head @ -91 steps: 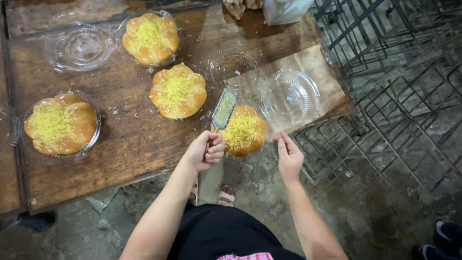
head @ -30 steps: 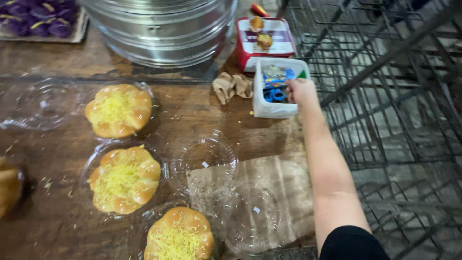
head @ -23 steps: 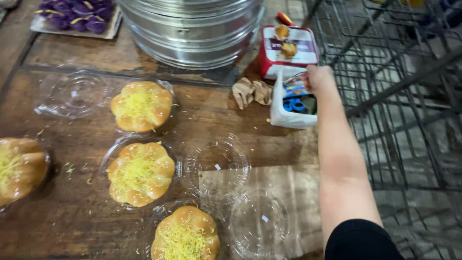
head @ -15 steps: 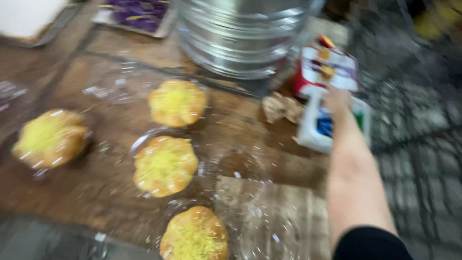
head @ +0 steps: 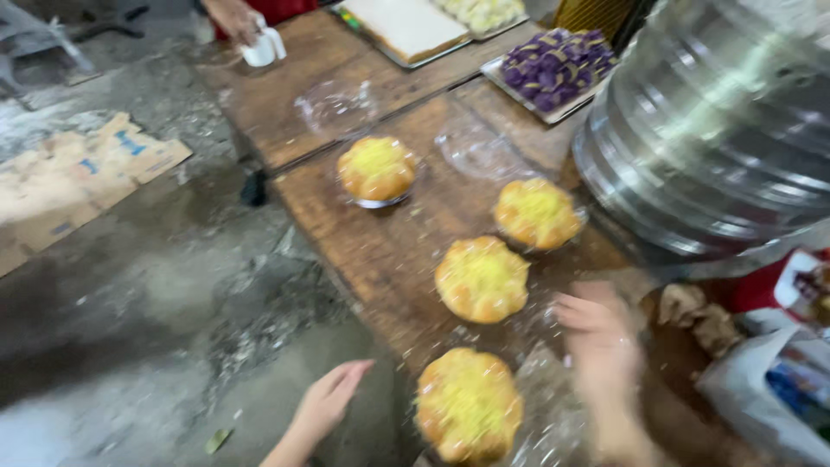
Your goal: The person grates cheese onto several flower-shaped buns on a wooden table, then places the buns into clear plastic containers and closes the lids.
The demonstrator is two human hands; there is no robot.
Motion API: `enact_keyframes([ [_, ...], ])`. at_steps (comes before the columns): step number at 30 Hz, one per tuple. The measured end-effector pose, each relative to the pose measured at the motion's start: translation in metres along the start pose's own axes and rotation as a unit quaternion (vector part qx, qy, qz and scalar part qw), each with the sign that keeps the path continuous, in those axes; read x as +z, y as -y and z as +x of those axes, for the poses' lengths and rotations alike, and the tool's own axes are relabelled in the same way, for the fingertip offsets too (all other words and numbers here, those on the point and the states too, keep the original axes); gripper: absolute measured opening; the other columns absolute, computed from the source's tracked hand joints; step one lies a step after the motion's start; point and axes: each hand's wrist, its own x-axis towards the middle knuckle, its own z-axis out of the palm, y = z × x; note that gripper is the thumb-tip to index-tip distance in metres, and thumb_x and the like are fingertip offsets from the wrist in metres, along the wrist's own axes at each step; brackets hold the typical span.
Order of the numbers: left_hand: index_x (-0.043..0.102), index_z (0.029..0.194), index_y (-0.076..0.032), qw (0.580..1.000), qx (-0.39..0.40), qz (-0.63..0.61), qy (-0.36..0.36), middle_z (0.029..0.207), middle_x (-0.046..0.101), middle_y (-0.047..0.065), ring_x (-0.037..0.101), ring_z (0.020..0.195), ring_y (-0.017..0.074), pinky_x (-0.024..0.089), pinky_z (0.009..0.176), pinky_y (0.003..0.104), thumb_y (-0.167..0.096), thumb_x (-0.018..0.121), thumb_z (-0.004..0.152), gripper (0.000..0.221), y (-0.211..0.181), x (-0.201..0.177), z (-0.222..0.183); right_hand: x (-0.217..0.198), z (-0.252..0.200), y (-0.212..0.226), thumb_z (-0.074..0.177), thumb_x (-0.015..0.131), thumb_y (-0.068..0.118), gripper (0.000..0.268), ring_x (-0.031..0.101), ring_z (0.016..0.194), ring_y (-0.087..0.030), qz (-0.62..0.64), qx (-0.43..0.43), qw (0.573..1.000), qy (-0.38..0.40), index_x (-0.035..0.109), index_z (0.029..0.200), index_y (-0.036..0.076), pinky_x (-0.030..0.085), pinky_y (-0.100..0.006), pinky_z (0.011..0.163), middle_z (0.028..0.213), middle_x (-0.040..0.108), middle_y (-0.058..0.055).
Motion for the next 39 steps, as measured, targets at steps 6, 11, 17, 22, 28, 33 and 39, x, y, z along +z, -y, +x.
enact_keyframes([
  [6, 0.051, 0.143, 0.0, 0.851, -0.036, -0.509, 0.129, 0.142, 0.057, 0.018, 0.053, 0.13, 0.0333, 0.041, 0.11, 0.048, -0.059, 0.035, 0.102, 0.074, -0.07, -0.045, -0.038, 0.315, -0.141, 0.008, 0.101, 0.064, 0.037, 0.047, 0.028, 0.159, -0.042, -0.23, -0.292, 0.799, 0.472, 0.06, 0.144, 0.019, 0.015, -0.06, 0.128, 0.165, 0.041, -0.018],
  [11, 0.042, 0.15, -0.003, 0.849, 0.016, -0.527, 0.034, 0.155, 0.046, 0.014, 0.044, 0.141, 0.0303, 0.03, 0.116, 0.048, -0.05, 0.035, 0.103, 0.067, -0.105, -0.173, -0.092, 0.44, -0.137, -0.04, 0.102, 0.055, 0.043, 0.055, 0.019, 0.154, -0.045, -0.398, -0.146, 0.803, 0.419, 0.048, 0.154, 0.026, 0.014, -0.063, 0.119, 0.166, 0.029, -0.021],
  [17, 0.047, 0.144, 0.0, 0.92, 0.028, -0.392, 0.02, 0.153, 0.049, 0.018, 0.044, 0.144, 0.0325, 0.028, 0.12, 0.047, -0.051, 0.035, 0.106, 0.065, -0.051, -0.23, -0.079, 0.546, -0.192, -0.044, 0.105, 0.033, 0.062, 0.07, 0.026, 0.156, -0.026, 0.19, 0.345, 0.879, 0.267, 0.04, 0.156, 0.013, 0.022, -0.051, 0.124, 0.17, 0.031, -0.01],
  [22, 0.052, 0.139, 0.002, 0.956, 0.081, -0.24, -0.151, 0.151, 0.052, 0.022, 0.044, 0.148, 0.0343, 0.026, 0.123, 0.046, -0.051, 0.035, 0.109, 0.064, 0.002, -0.299, -0.018, 0.575, -0.192, -0.012, 0.114, 0.033, 0.063, 0.072, 0.011, 0.169, -0.029, 0.262, 0.159, 0.855, 0.418, 0.04, 0.159, 0.008, 0.009, -0.051, 0.136, 0.174, 0.03, -0.015],
  [28, 0.045, 0.142, 0.006, 0.764, 0.068, -0.636, 0.088, 0.154, 0.044, 0.024, 0.04, 0.144, 0.0354, 0.028, 0.12, 0.047, -0.057, 0.038, 0.108, 0.071, -0.008, -0.275, 0.006, 0.567, -0.105, -0.076, 0.097, 0.048, 0.066, 0.071, 0.035, 0.155, -0.043, -0.013, -0.389, 0.785, 0.481, 0.05, 0.151, 0.021, 0.019, -0.056, 0.135, 0.165, 0.038, -0.016],
  [33, 0.038, 0.152, -0.002, 0.772, 0.032, -0.619, 0.139, 0.158, 0.043, 0.017, 0.039, 0.144, 0.0317, 0.027, 0.116, 0.046, -0.05, 0.04, 0.1, 0.071, -0.031, -0.291, 0.075, 0.538, -0.024, -0.146, 0.1, 0.055, 0.048, 0.047, 0.047, 0.146, -0.041, -0.167, -0.386, 0.761, 0.494, 0.064, 0.138, 0.022, 0.027, -0.052, 0.127, 0.154, 0.051, -0.014],
  [39, 0.055, 0.139, 0.001, 0.971, 0.072, -0.187, -0.128, 0.138, 0.063, 0.02, 0.059, 0.125, 0.0269, 0.045, 0.101, 0.039, -0.019, 0.063, 0.095, 0.049, -0.073, -0.34, 0.129, 0.476, 0.107, -0.166, 0.092, 0.063, 0.026, 0.028, 0.06, 0.119, -0.035, -0.305, -0.266, 0.847, 0.345, 0.069, 0.117, 0.017, 0.043, -0.045, 0.105, 0.124, 0.065, -0.011],
])
